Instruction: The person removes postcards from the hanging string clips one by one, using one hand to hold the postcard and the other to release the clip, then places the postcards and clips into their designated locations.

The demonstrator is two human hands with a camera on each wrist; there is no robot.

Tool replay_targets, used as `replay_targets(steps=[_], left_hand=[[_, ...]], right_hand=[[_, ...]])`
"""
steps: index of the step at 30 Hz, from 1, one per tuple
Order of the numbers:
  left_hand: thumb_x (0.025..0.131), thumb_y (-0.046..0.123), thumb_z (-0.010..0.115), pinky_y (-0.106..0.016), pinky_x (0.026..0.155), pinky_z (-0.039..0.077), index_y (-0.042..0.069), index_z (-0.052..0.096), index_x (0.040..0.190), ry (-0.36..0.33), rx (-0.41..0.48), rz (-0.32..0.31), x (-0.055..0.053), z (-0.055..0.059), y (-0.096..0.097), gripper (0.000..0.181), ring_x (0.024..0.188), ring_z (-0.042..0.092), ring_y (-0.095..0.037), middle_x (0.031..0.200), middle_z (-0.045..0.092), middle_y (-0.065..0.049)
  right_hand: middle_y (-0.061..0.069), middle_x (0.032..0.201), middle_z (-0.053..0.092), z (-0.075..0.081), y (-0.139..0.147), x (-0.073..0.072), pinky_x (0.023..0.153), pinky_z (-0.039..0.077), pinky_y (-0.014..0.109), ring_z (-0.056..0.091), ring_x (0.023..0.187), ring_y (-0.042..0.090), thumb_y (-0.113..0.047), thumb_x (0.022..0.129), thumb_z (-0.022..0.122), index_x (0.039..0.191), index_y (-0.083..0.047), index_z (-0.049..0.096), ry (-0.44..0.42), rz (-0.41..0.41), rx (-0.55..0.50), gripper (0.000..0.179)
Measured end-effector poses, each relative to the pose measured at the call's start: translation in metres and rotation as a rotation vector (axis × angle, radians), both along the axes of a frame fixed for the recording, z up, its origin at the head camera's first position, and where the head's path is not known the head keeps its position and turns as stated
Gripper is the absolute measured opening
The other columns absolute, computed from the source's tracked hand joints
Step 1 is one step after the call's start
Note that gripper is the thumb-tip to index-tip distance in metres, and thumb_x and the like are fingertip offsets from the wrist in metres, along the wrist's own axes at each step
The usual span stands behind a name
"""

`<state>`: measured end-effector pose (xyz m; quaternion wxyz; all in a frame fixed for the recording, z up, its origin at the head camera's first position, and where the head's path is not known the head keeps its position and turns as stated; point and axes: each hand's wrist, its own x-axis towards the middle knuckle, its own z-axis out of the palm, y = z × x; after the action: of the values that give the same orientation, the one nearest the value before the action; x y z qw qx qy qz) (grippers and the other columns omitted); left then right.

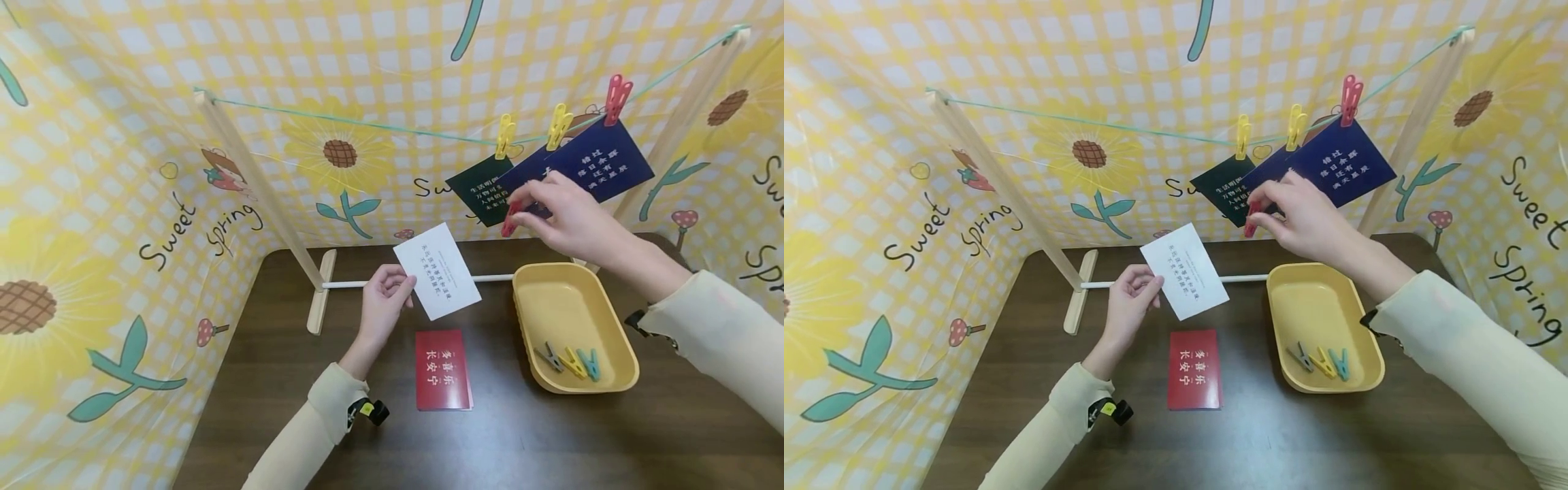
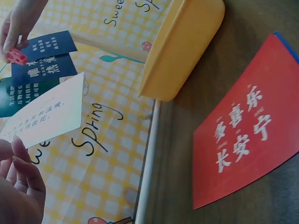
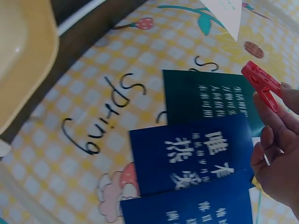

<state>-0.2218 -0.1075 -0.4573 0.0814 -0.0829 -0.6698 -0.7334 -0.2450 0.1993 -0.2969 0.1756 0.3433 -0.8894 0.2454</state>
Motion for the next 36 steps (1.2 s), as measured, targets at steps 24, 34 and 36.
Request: replay_targets(steps=[24,34,36], left_hand=[[0.100,0.003,0.065,-0.023,0.053,0.057,-0.007,0.062,0.112,-0.309,-0.287,-0.198,0.033,-0.043,-0.012,0.016,0.053,0.063,-0.012,0.086,0.073,-0.018],[0.101,0.005,0.065,-0.022,0.051,0.055,-0.008,0.061,0.111,-0.393,-0.352,-0.234,0.041,-0.061,-0.020,0.017,0.051,0.060,-0.011,0.069,0.068,-0.007],[0.100,0.005,0.066,-0.021,0.048,0.051,-0.008,0.062,0.109,-0.393,-0.363,-0.220,0.043,-0.065,-0.021,0.016,0.049,0.058,-0.009,0.067,0.067,-0.005]], right_hand=[[-0.006,0.093,0.076,-0.088,0.034,0.020,0.072,0.037,0.034,0.047,0.084,0.017,-0.017,0.096,0.077,0.094,-0.014,0.077,-0.247,-0.062,0.211,0.004],[-0.016,0.069,0.065,-0.130,0.056,0.024,0.063,0.041,0.027,0.048,0.070,0.008,-0.014,0.097,0.074,0.080,-0.019,0.071,-0.389,-0.033,0.238,0.018],[-0.015,0.068,0.064,-0.138,0.061,0.025,0.058,0.038,0.025,0.043,0.066,0.007,-0.015,0.098,0.074,0.079,-0.018,0.070,-0.423,-0.044,0.243,0.019]])
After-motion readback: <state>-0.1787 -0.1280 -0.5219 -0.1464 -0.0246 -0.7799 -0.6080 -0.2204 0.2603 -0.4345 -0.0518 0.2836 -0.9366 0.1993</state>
